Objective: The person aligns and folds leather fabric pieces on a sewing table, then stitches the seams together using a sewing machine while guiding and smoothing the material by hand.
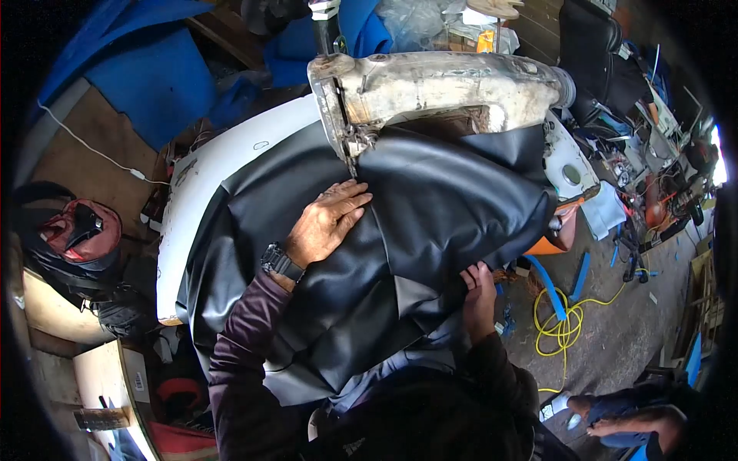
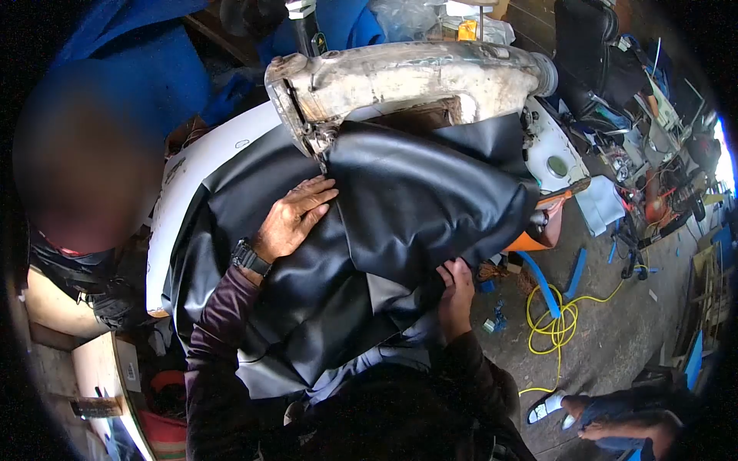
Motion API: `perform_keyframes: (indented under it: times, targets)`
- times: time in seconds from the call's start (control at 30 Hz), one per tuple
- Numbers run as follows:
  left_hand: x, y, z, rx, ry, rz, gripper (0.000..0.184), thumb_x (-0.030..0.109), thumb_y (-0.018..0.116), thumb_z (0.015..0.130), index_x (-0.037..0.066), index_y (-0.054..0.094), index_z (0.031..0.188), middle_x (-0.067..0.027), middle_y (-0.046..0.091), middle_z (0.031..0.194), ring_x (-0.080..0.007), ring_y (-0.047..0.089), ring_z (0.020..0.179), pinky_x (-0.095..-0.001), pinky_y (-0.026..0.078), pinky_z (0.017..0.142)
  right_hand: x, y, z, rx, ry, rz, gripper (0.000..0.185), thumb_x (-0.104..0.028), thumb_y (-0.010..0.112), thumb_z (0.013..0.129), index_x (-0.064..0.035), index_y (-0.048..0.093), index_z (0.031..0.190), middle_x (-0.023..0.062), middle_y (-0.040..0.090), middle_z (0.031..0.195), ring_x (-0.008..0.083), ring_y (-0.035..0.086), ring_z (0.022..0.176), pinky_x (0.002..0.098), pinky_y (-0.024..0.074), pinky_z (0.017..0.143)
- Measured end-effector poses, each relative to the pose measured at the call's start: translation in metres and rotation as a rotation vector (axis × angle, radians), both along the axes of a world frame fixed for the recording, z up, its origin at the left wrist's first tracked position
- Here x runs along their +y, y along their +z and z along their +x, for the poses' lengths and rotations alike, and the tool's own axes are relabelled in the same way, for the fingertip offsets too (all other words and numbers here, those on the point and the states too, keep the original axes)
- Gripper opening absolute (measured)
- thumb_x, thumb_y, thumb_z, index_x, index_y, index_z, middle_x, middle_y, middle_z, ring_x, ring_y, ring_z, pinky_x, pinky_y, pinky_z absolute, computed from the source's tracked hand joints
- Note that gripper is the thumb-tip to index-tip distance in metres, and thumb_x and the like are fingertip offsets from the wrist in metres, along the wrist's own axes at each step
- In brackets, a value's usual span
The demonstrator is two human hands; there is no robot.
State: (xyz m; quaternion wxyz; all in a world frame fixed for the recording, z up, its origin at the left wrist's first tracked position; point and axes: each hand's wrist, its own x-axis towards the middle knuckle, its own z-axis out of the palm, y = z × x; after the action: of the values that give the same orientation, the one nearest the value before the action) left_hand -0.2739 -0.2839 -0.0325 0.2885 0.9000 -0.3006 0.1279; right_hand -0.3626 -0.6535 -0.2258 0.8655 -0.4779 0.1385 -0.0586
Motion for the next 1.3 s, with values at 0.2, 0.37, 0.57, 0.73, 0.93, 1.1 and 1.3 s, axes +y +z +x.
perform_keyframes:
  times: [0.2, 0.37, 0.57, 0.73, 0.93, 1.1, 1.3]
  targets:
    - [0.0, 0.0, -0.002, 0.039, 0.012, -0.02, 0.036, 0.019, 0.063, 0.11, 0.002, 0.07, 0.14, -0.0208, 0.063, 0.153, -0.0399, 0.053, 0.149, -0.0493, 0.038, 0.128, -0.035, -0.005, -0.032, 0.12, -0.149, -0.273, 0.057, -0.031, 0.078, 0.101, 0.0032, 0.059, 0.144, 0.008, 0.067, 0.13, 0.0203, 0.065, 0.119, 0.0371, 0.0487, 0.108]
    - [-0.001, -0.002, 0.003, -0.015, 0.004, -0.016, 0.033, 0.019, 0.064, 0.109, 0.004, 0.072, 0.137, -0.0189, 0.066, 0.149, -0.0398, 0.057, 0.145, -0.0485, 0.044, 0.124, -0.023, -0.01, -0.009, 0.045, 0.256, -0.222, 0.053, -0.027, 0.077, 0.1, 0.001, 0.063, 0.143, 0.0076, 0.07, 0.131, 0.0222, 0.067, 0.118, 0.0368, 0.0507, 0.104]
    - [0.003, -0.004, 0.001, 0.011, -0.005, -0.012, 0.035, 0.022, 0.062, 0.111, 0.003, 0.071, 0.139, -0.0196, 0.065, 0.151, -0.0396, 0.054, 0.148, -0.0485, 0.041, 0.126, 0.03, 0.059, 0.007, -0.05, 0.458, -0.621, 0.022, -0.006, 0.071, 0.096, 0.0021, 0.081, 0.114, 0.0084, 0.082, 0.113, 0.0221, 0.076, 0.108, 0.0393, 0.0576, 0.099]
    - [0.013, -0.001, 0.006, 0.032, -0.083, 0.022, 0.04, 0.029, 0.059, 0.113, 0.002, 0.069, 0.141, -0.0186, 0.066, 0.151, -0.0391, 0.053, 0.149, -0.049, 0.04, 0.127, -0.012, 0.197, -0.053, -0.309, 0.409, 0.076, 0.043, -0.001, 0.06, 0.093, 0.0077, 0.07, 0.135, 0.0151, 0.078, 0.125, 0.0337, 0.078, 0.108, 0.0448, 0.0609, 0.105]
    - [0.011, 0.006, 0.003, 0.044, -0.099, 0.069, 0.041, 0.024, 0.057, 0.113, 0.0, 0.066, 0.144, -0.021, 0.063, 0.153, -0.0394, 0.05, 0.152, -0.054, 0.033, 0.131, 0.016, 0.084, -0.034, -0.083, 0.605, -0.167, 0.061, -0.017, 0.067, 0.097, 0.0093, 0.054, 0.15, 0.0229, 0.067, 0.144, 0.0381, 0.07, 0.123, 0.0525, 0.0525, 0.114]
    - [-0.004, 0.02, -0.004, 0.052, -0.057, 0.04, 0.038, 0.022, 0.059, 0.11, -0.002, 0.072, 0.136, -0.024, 0.069, 0.144, -0.0443, 0.057, 0.145, -0.0528, 0.037, 0.126, 0.066, 0.086, -0.009, -0.11, 0.718, -0.181, 0.061, -0.019, 0.068, 0.097, 0.0088, 0.055, 0.149, 0.0223, 0.067, 0.142, 0.0369, 0.07, 0.122, 0.0514, 0.0526, 0.113]
    - [-0.012, 0.025, -0.008, 0.092, -0.028, 0.019, 0.047, 0.032, 0.055, 0.113, -0.006, 0.072, 0.133, -0.0261, 0.071, 0.139, -0.0478, 0.058, 0.142, -0.0543, 0.037, 0.126, 0.076, 0.095, -0.002, -0.142, 0.722, -0.155, 0.06, -0.02, 0.069, 0.097, 0.0084, 0.056, 0.148, 0.0215, 0.068, 0.14, 0.0356, 0.07, 0.12, 0.0501, 0.0528, 0.111]
